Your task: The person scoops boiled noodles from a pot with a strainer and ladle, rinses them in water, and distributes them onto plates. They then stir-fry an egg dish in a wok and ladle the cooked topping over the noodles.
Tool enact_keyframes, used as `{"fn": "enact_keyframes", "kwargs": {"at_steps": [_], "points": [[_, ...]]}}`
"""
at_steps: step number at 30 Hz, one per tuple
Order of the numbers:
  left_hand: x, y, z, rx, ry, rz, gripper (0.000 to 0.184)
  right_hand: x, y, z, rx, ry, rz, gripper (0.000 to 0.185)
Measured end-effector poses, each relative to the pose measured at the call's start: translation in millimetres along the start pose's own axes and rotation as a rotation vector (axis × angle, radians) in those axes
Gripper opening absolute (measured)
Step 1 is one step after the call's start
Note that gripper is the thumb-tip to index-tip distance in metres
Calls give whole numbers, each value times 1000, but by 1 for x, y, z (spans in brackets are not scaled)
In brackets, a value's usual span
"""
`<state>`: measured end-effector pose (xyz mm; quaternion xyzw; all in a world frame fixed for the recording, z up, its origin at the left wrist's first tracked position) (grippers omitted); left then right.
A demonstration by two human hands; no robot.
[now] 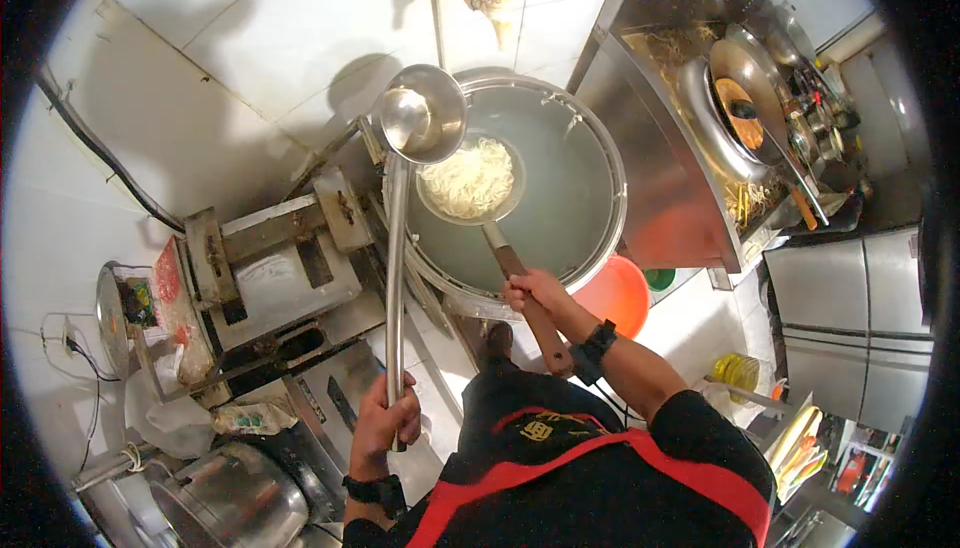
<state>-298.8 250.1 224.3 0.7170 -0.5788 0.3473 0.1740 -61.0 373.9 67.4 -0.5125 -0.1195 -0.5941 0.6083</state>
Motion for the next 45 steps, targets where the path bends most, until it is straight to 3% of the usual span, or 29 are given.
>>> {"fn": "enact_keyframes", "kwargs": {"at_steps": [6,8,12,15,18,21,23,24,26,27,29,33,35,36,38,39,42,45], "points": [[-8,-3,0,31,-25,11,26,14,16,-16,144,52,-251,10],[-13,-1,4,-119,-14,-20,26,0,15,-23,179,31,-255,10],[-13,-8,-2,-131,-16,-24,27,-22,-4,-11,274,63,-160,11],[-13,-12,-5,-132,-5,-35,27,-20,-11,0,162,122,-100,12],[-17,-8,1,-134,-34,-31,29,8,-9,5,79,128,-142,9],[-22,0,8,-331,-81,-125,26,45,0,12,135,140,-117,9],[-30,3,-1,-601,-315,-228,29,79,9,12,129,124,-118,11],[-41,7,10,-602,-317,-222,29,90,13,10,126,104,-117,14],[-37,3,-5,-956,-794,-396,35,98,22,15,138,103,-111,17],[-35,-1,-4,-956,-798,-385,35,104,26,15,145,99,-104,20],[-39,-2,5,-975,-610,-394,42,116,31,17,97,91,-99,20],[-27,-20,8,-936,-798,-318,37,139,46,8,78,82,-81,23],[-27,-22,29,-754,-474,-237,33,162,47,4,-15,79,-48,24],[-19,-31,26,-753,-489,-207,33,176,51,6,-101,83,-17,26],[-4,-50,55,-324,-109,25,34,192,88,-10,-54,100,-75,21],[2,-54,65,-332,-109,62,34,216,89,-10,-71,86,-100,15],[31,-79,113,107,316,378,31,276,111,-10,-45,259,-128,18],[54,-93,158,-120,372,408,28,316,152,-42,-14,267,-93,25]]}}
Point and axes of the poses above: each hand's wrist, its own x-axis away from the middle knuckle, its own y-axis out of the back of the hand, z = x × y, the point moved 9 cm from there along -x, towards the middle knuckle, and after that the axes turned 15 degrees about -z, right-handed, at the moved point
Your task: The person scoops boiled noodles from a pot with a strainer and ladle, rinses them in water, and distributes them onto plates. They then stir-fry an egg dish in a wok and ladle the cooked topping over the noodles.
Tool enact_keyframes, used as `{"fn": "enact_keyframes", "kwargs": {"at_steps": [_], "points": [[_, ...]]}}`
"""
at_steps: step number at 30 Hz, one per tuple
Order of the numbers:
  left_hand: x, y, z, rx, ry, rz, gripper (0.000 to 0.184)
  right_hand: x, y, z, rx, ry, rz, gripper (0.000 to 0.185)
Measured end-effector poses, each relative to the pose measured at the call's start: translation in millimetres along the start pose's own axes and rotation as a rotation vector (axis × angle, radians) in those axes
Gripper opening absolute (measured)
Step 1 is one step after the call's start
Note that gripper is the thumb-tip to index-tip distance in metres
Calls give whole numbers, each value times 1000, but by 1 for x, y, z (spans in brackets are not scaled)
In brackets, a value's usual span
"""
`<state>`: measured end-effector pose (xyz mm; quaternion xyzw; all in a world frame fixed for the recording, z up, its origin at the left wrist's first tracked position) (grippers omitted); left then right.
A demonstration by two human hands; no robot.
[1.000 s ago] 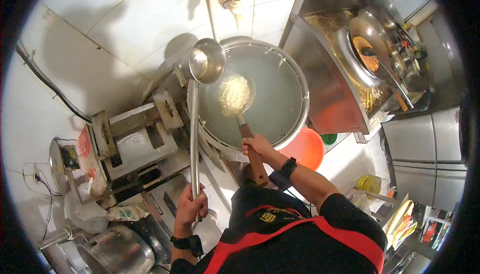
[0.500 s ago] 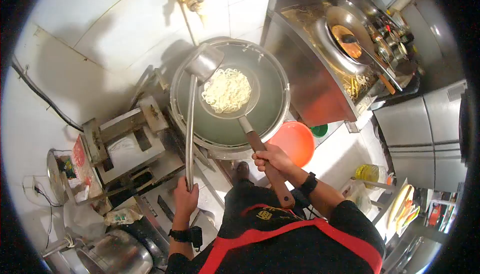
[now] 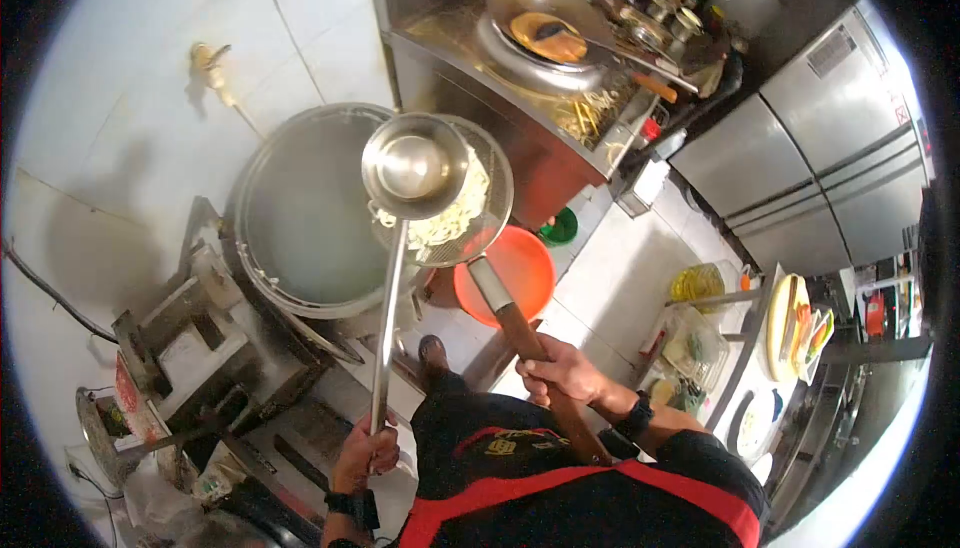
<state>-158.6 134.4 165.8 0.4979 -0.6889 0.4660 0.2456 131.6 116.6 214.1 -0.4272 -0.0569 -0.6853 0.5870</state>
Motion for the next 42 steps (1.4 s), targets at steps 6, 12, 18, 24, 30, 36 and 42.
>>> {"fn": "enact_keyframes", "kwargs": {"at_steps": [6,12,18,24,30,36,42], "points": [[-25,-38,92,-6,168,110,23,32,94,-54,153,16,-278,26],[-78,-25,173,55,400,122,8,-97,201,-177,-90,-127,-484,12],[-74,-13,193,-15,411,-30,10,-241,274,-271,331,190,-484,10],[-70,24,203,-270,469,-187,13,-310,275,-315,40,56,-268,12],[-64,19,203,-197,474,-299,9,-375,332,-387,1748,187,1,17],[-72,6,195,-262,396,-255,9,-391,350,-416,1668,228,102,13],[-74,0,190,-299,374,-305,8,-407,367,-429,898,452,-256,12]]}}
Point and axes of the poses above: each hand's wrist, its own x-axis away from the middle knuckle, its own y-axis out of the back of the hand, z = x × y, the point moved 9 cm from there along -x, towards the middle knuckle, and after that the axes turned 15 degrees about -z, right-handed, at the moved point
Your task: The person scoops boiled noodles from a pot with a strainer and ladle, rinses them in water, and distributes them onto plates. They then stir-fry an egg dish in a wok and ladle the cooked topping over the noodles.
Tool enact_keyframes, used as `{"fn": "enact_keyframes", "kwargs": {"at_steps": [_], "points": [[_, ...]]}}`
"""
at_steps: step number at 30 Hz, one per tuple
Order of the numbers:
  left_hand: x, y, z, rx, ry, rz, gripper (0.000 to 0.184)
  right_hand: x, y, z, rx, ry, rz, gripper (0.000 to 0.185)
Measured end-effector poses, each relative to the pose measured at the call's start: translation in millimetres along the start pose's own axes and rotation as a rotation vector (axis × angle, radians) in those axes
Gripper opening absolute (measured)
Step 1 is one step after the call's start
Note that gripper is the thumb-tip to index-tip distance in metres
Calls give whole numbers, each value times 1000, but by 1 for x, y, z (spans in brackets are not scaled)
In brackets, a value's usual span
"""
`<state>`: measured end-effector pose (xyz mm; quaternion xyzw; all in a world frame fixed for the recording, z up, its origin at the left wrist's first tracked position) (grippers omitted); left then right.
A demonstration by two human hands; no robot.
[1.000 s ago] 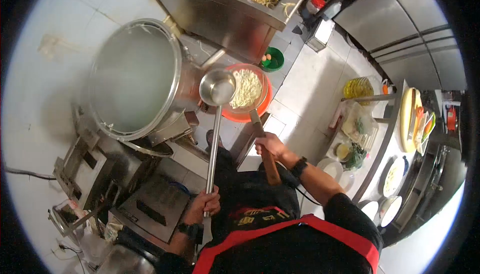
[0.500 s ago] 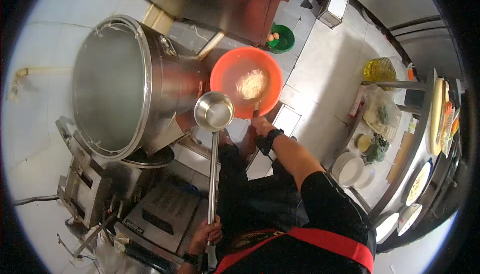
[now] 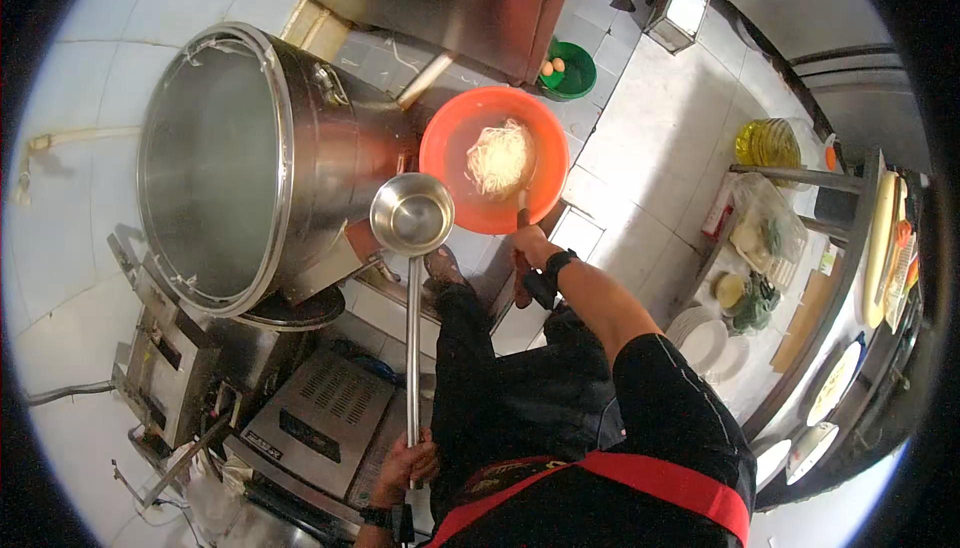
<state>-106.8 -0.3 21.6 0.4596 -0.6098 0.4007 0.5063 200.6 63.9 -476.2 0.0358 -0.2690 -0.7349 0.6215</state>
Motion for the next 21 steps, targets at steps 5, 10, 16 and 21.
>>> {"fn": "enact_keyframes", "kwargs": {"at_steps": [5,10,16,21], "points": [[2,-6,0,23,18,0,7,5,9,-6,-274,-186,-121,21],[-4,-3,9,22,34,2,5,52,72,67,-683,-1218,-235,24],[-7,-3,11,21,42,-22,9,60,83,104,-746,-1109,-174,23],[-11,6,14,5,-7,-69,13,57,66,108,-893,-980,-264,24]]}}
Point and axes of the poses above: each hand's wrist, its own x-axis away from the middle knuckle, its own y-axis out of the back of the hand, z = x × y, the point moved 9 cm from there along -x, towards the middle knuckle, and after that the axes turned 15 degrees about -z, right-handed, at the moved point
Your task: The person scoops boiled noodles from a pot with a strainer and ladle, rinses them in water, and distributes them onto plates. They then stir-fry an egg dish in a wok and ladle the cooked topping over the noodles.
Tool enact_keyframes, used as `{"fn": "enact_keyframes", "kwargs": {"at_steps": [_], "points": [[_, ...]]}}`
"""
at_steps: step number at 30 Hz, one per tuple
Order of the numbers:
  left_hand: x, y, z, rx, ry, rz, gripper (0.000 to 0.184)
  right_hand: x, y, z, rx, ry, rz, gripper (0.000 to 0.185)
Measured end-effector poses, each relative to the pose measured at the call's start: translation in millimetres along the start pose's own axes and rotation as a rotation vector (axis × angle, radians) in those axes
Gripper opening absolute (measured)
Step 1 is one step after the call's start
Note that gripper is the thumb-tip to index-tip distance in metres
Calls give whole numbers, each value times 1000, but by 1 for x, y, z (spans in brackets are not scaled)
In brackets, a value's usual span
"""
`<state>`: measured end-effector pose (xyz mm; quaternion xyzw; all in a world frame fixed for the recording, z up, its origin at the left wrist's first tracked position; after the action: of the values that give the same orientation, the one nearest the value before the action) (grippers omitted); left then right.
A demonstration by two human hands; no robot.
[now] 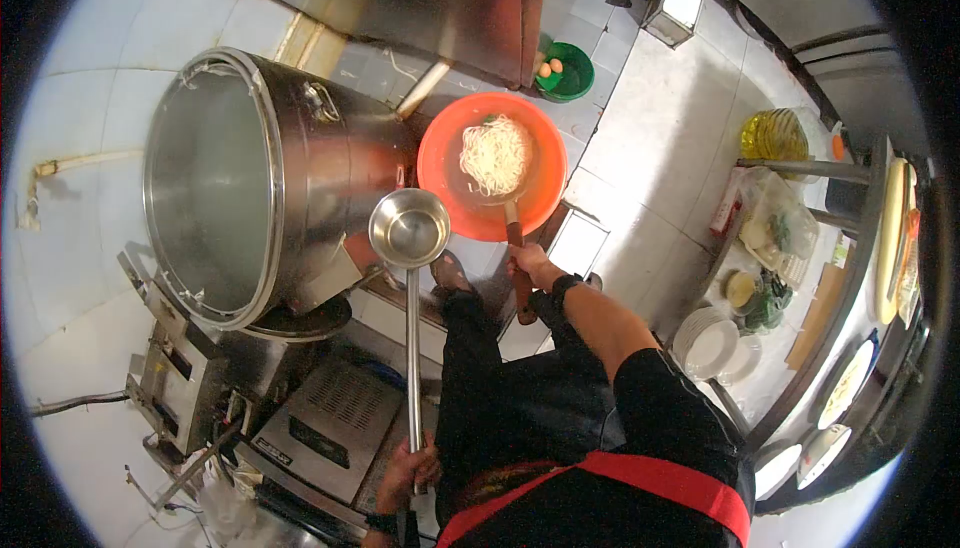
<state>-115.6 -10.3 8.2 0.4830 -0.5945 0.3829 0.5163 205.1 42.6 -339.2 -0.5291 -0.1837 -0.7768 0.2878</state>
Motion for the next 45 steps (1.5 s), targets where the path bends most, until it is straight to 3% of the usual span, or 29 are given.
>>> {"fn": "enact_keyframes", "kwargs": {"at_steps": [4,6,8,10,17,19,25,27,28,30,32,33,36,38,41,45], "points": [[5,-6,0,118,-24,137,15,18,-2,7,70,80,56,19],[3,3,1,-70,-63,-4,15,21,-1,-1,-30,37,73,18],[6,0,4,9,-43,51,15,29,0,-7,-127,-7,91,17],[9,-4,5,87,-21,106,15,40,3,-2,-56,112,94,18],[9,-6,13,37,26,34,13,69,26,-21,-34,54,166,18],[8,-3,18,49,37,10,12,83,39,-10,7,126,140,18],[-5,11,24,-25,-24,-55,11,117,62,-11,32,0,198,18],[2,1,18,52,-28,74,12,150,73,-3,69,54,176,17],[1,9,19,-40,-26,-9,12,169,82,3,152,93,145,17],[6,10,17,0,-12,37,11,203,106,-11,255,128,109,18],[8,12,16,100,16,76,10,224,136,-5,503,408,-51,20],[11,14,16,115,10,80,10,234,139,2,515,418,-47,20],[15,9,4,142,28,113,9,269,130,29,388,334,75,15],[10,9,-1,96,-2,143,9,276,109,37,180,49,200,14],[4,11,-5,93,-18,176,10,284,106,31,17,-7,283,15],[7,9,-17,39,-67,155,10,341,138,29,256,279,177,16]]}}
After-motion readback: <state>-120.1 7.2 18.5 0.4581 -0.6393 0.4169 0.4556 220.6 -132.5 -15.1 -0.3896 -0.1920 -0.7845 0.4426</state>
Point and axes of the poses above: each hand's wrist, its own x-axis away from the middle knuckle, its own y-axis out of the back of the hand, z = x × y, the point moved 9 cm from there along -x, towards the middle knuckle, and after that the axes turned 15 degrees about -z, right-handed, at the moved point
